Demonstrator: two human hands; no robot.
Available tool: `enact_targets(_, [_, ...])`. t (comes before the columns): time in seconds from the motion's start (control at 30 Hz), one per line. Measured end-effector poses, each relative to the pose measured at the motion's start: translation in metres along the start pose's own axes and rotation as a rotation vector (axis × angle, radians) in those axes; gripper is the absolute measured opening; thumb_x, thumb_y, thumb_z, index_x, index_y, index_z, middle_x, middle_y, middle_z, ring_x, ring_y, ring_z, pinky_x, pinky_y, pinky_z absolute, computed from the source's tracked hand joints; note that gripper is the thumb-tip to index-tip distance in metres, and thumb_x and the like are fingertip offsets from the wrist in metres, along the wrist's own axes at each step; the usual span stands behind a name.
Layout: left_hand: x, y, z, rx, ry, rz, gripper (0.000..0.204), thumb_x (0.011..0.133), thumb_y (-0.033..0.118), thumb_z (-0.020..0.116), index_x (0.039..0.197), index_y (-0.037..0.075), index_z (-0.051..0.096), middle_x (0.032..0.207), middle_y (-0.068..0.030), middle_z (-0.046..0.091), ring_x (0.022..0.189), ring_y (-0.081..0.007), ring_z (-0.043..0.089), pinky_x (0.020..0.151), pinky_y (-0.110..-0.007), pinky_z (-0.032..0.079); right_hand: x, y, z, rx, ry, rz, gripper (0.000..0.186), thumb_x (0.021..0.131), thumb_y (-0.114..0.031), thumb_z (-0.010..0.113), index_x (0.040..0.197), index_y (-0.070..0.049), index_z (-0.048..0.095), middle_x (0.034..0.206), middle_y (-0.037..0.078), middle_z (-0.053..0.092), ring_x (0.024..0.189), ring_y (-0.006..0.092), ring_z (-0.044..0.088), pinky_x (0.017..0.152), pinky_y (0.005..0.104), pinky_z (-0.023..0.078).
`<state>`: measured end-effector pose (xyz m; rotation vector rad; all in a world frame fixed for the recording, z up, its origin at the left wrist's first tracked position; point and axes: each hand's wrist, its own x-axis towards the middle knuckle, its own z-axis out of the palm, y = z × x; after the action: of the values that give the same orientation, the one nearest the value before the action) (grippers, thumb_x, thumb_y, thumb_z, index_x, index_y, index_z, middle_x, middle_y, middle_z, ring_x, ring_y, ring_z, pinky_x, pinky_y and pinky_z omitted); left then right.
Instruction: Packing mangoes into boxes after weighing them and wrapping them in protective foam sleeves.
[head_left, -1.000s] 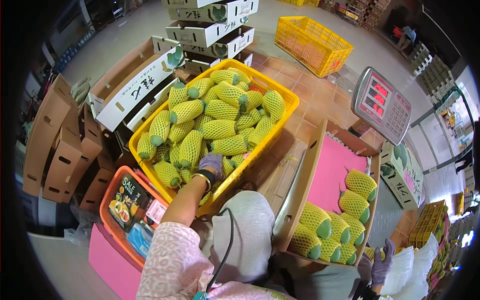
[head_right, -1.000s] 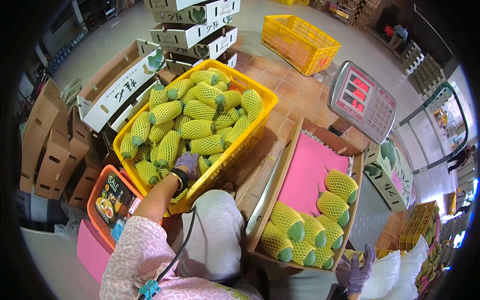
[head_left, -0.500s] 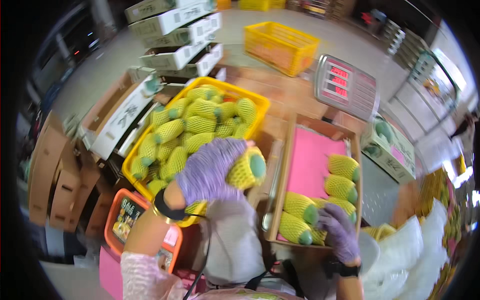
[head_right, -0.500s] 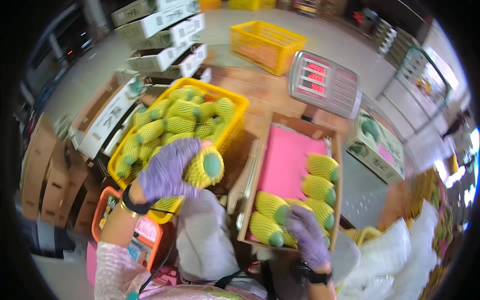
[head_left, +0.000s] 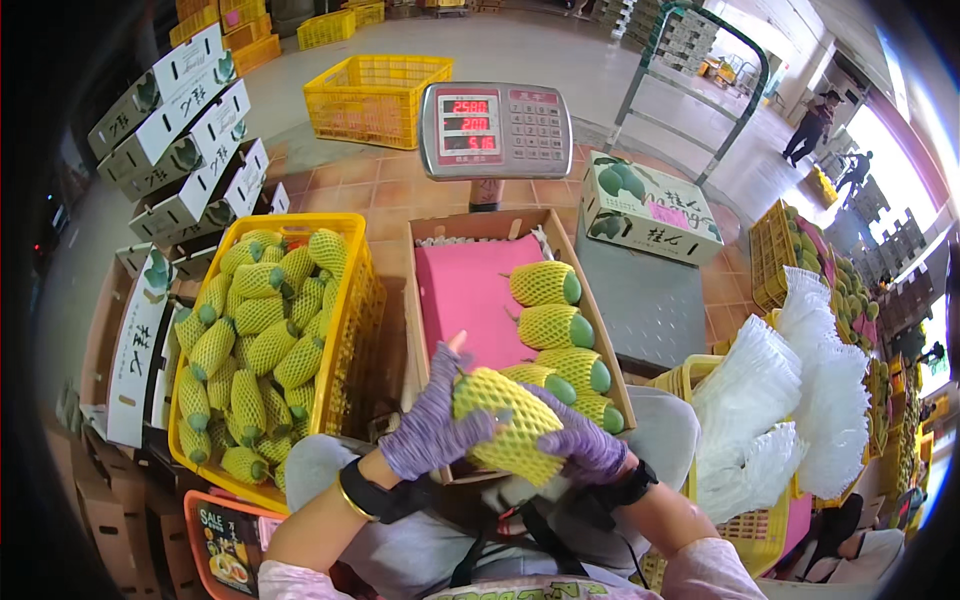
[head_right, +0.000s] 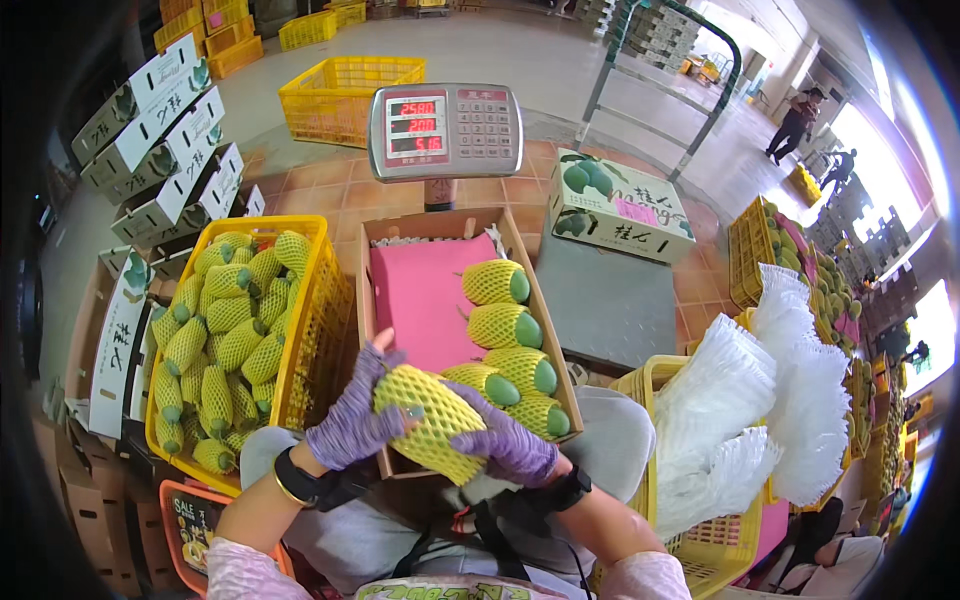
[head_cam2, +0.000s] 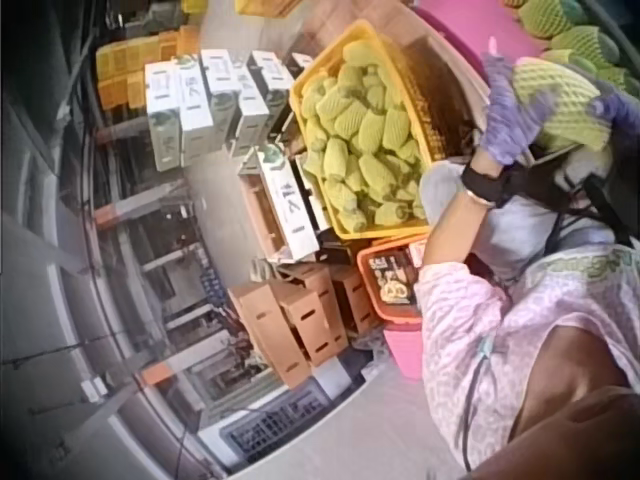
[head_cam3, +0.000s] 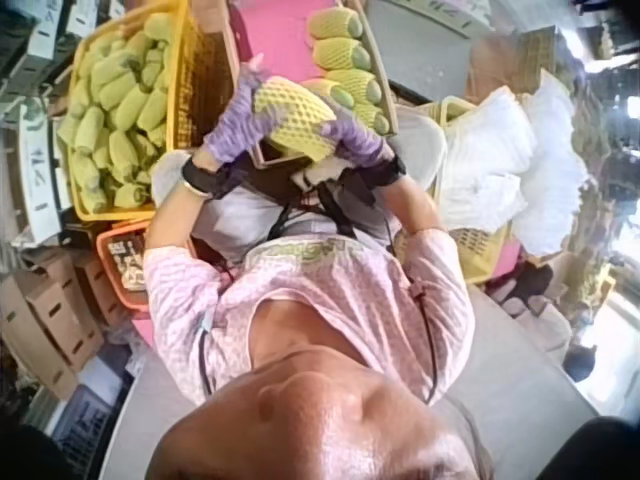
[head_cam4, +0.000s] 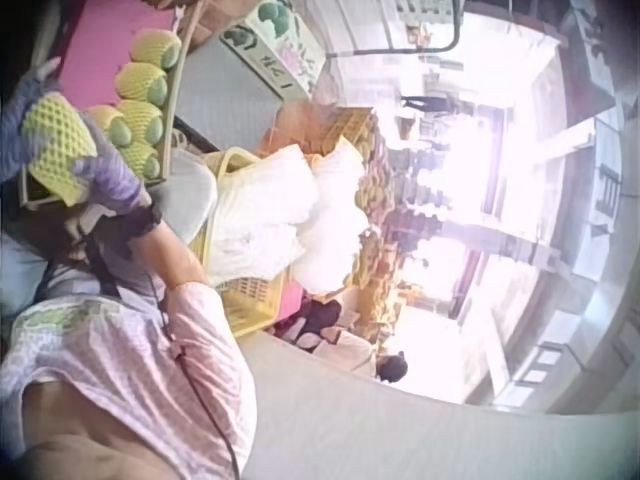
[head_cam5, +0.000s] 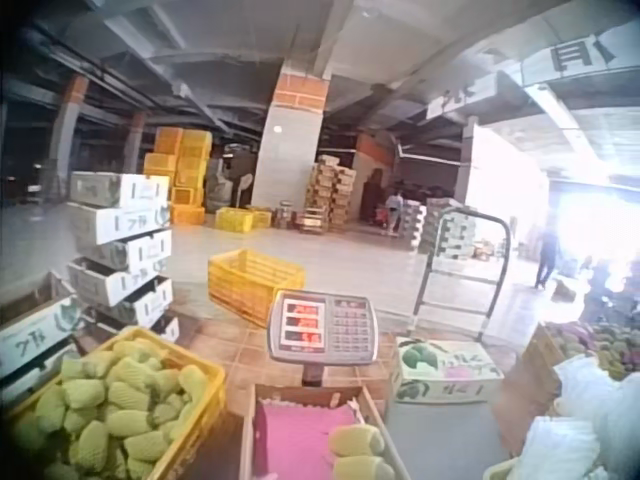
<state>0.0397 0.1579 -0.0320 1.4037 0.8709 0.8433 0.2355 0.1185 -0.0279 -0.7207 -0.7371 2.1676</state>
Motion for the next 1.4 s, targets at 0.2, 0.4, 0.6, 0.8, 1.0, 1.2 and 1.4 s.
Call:
enact_targets(0.2, [0.027, -0.022, 0.0, -0.45, 0.099, 0.063, 0.091, 0.074, 0.009, 0.065, 0.135, 0.007, -0.002, 0.113, -0.0105, 0.034, 0.099, -0.016, 0.042, 0.083, -0.027, 0.042, 0.039, -0.042, -0.009, -1.089, 0.056, -0.334, 0.082, 0.066, -0.025, 0.074, 0.13, -0.003, 0.027, 0.121, 0.014, 0.042, 0.113, 0.0184, 0.039, 0.095, 0.0308, 0.032])
enact_targets(0.4, [0.057, -0.045, -0.07, -0.078, 0.61, 0.117, 0.077, 0.07, 0.007, 0.068, 0.129, 0.004, 0.018, 0.116, -0.0134, 0.036, 0.105, -0.0204, 0.04, 0.086, -0.03, 0.04, 0.098, -0.07, -0.039, -1.819, 0.136, -0.09, 0.064, 0.062, -0.029, 0.072, 0.12, -0.021, 0.047, 0.107, 0.012, 0.054, 0.099, 0.0293, 0.053, 0.086, 0.0383, 0.041])
enact_targets(0.6, [-0.023, -0.034, -0.182, -0.69, 0.735, 0.144, 0.044, 0.088, 0.036, 0.042, 0.123, 0.009, 0.039, 0.125, -0.013, 0.037, 0.116, -0.0252, 0.035, 0.089, -0.042, 0.035, 0.127, -0.054, -0.054, -2.312, 0.091, 0.225, 0.053, 0.068, -0.04, 0.06, 0.118, -0.026, 0.049, 0.101, 0.014, 0.054, 0.096, 0.0303, 0.053, 0.082, 0.0392, 0.041])
enact_targets(0.8, [-0.128, -0.012, -0.276, 0.0, 1.189, -0.126, 0.04, 0.084, 0.031, 0.051, 0.12, 0.017, 0.044, 0.112, -0.0002, 0.046, 0.104, -0.0136, 0.041, 0.08, -0.035, 0.035, 0.124, -0.053, -0.074, -2.178, 0.133, -0.055, 0.051, 0.068, -0.04, 0.058, 0.115, -0.021, 0.05, 0.087, 0.013, 0.057, 0.093, 0.032, 0.051, 0.081, 0.0444, 0.035])
enact_targets(1.0, [-0.167, -0.078, -0.281, 0.849, 1.162, -0.638, 0.057, 0.071, 0.039, 0.06, 0.108, -0.002, 0.048, 0.097, -0.0203, 0.058, 0.088, -0.0289, 0.057, 0.079, -0.035, 0.042, 0.129, -0.039, -0.07, -2.26, 0.093, 0.303, 0.064, 0.073, -0.045, 0.054, 0.129, -0.018, 0.035, 0.124, 0.017, 0.042, 0.121, 0.0347, 0.031, 0.1, 0.0549, 0.013])
enact_targets(1.2, [-0.125, -0.135, -0.246, 1.159, 0.775, -1.192, 0.087, 0.066, 0.046, 0.066, 0.129, 0.006, 0.023, 0.131, -0.0261, 0.027, 0.116, -0.0413, 0.036, 0.096, -0.042, 0.033, 0.131, -0.038, -0.069, -2.278, 0.091, 0.37, 0.064, 0.075, -0.045, 0.052, 0.13, -0.018, 0.034, 0.13, 0.015, 0.036, 0.123, 0.034, 0.028, 0.102, 0.0539, 0.011])
enact_targets(1.4, [-0.147, -0.133, -0.265, 0.813, 1.03, -0.913, 0.07, 0.066, 0.029, 0.066, 0.125, 0.009, 0.035, 0.121, -0.0269, 0.041, 0.106, -0.0365, 0.048, 0.087, -0.038, 0.041, 0.119, -0.043, -0.055, -2.21, 0.116, 0.293, 0.065, 0.073, -0.046, 0.055, 0.129, -0.018, 0.035, 0.129, 0.016, 0.036, 0.123, 0.0346, 0.028, 0.101, 0.0548, 0.012])
